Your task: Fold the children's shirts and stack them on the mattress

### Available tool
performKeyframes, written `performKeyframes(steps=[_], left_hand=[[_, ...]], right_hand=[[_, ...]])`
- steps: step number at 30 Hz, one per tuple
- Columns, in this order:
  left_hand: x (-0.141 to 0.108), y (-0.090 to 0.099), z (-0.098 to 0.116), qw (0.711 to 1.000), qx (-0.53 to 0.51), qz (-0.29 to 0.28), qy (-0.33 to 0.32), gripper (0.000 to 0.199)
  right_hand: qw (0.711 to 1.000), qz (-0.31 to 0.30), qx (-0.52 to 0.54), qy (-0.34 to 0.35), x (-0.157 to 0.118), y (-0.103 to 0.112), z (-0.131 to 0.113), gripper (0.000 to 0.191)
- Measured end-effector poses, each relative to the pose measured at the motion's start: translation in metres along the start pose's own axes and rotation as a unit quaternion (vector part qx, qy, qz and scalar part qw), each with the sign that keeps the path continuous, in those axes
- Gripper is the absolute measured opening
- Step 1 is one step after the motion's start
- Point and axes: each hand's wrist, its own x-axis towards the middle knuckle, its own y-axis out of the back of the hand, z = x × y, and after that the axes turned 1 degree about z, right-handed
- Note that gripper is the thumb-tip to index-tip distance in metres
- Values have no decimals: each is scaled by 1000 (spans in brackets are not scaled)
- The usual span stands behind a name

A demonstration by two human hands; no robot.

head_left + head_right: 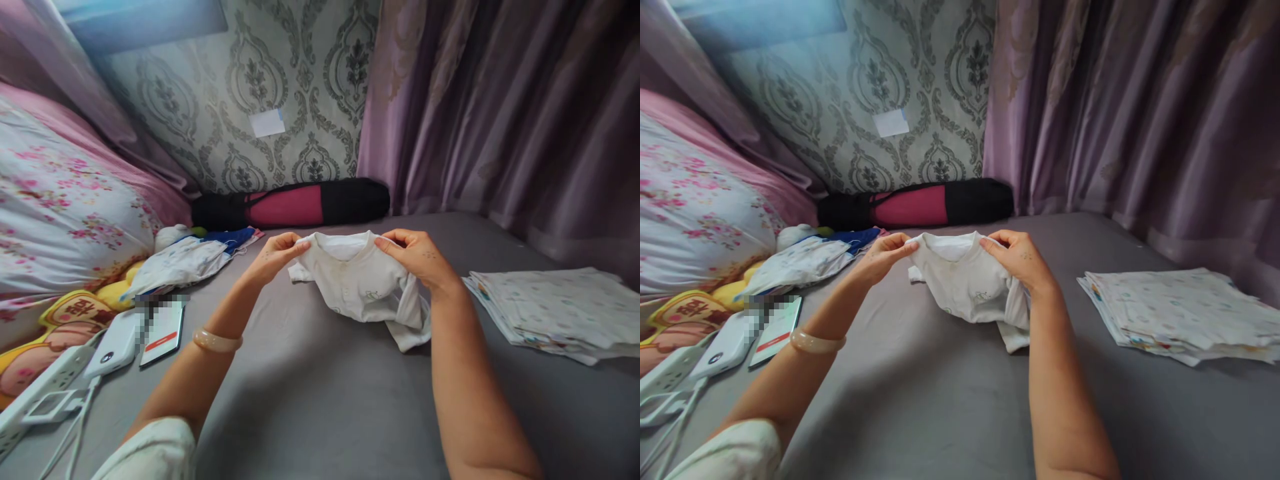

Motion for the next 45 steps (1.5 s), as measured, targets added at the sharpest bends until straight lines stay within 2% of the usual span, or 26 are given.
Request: performKeyframes(steps=[4,7,11,14,19,23,26,28,30,33,36,40,43,45], left_hand=[[0,0,-5,1000,-13,-18,-9,35],[0,-2,-5,1000,-2,-13,-15,37],[2,0,3,993,73,62,-75,34],[2,6,12,974,145,130,-117,24],[-6,20,29,944,217,187,-166,18],[-19,29,53,936,207,206,-195,17],[-27,35,82,929,205,200,-236,16],[-29,39,101,913,209,223,-270,15],[-26,44,113,899,217,250,-288,14],[-16,51,115,893,244,246,-287,11],[-4,59,106,887,245,260,-293,10],[5,66,101,908,238,198,-281,15],[9,63,102,919,219,197,-263,19],[11,59,103,929,210,179,-245,22]], right_hand=[[1000,20,1,2,3,3,8,36],[998,41,-41,30,6,4,14,37],[987,81,-112,83,8,-1,14,40],[987,65,-126,73,8,-4,8,43],[985,66,-140,78,5,-2,-5,46],[978,45,-140,150,3,5,-23,43],[948,115,-180,237,0,11,-49,36],[920,177,-206,282,-2,13,-67,30],[902,182,-231,316,-2,14,-81,26],[887,125,-275,350,5,12,-91,22],[873,138,-301,358,18,13,-92,19],[866,106,-331,360,33,15,-93,26],[866,135,-338,343,41,15,-93,30],[872,129,-343,325,44,14,-92,32]])
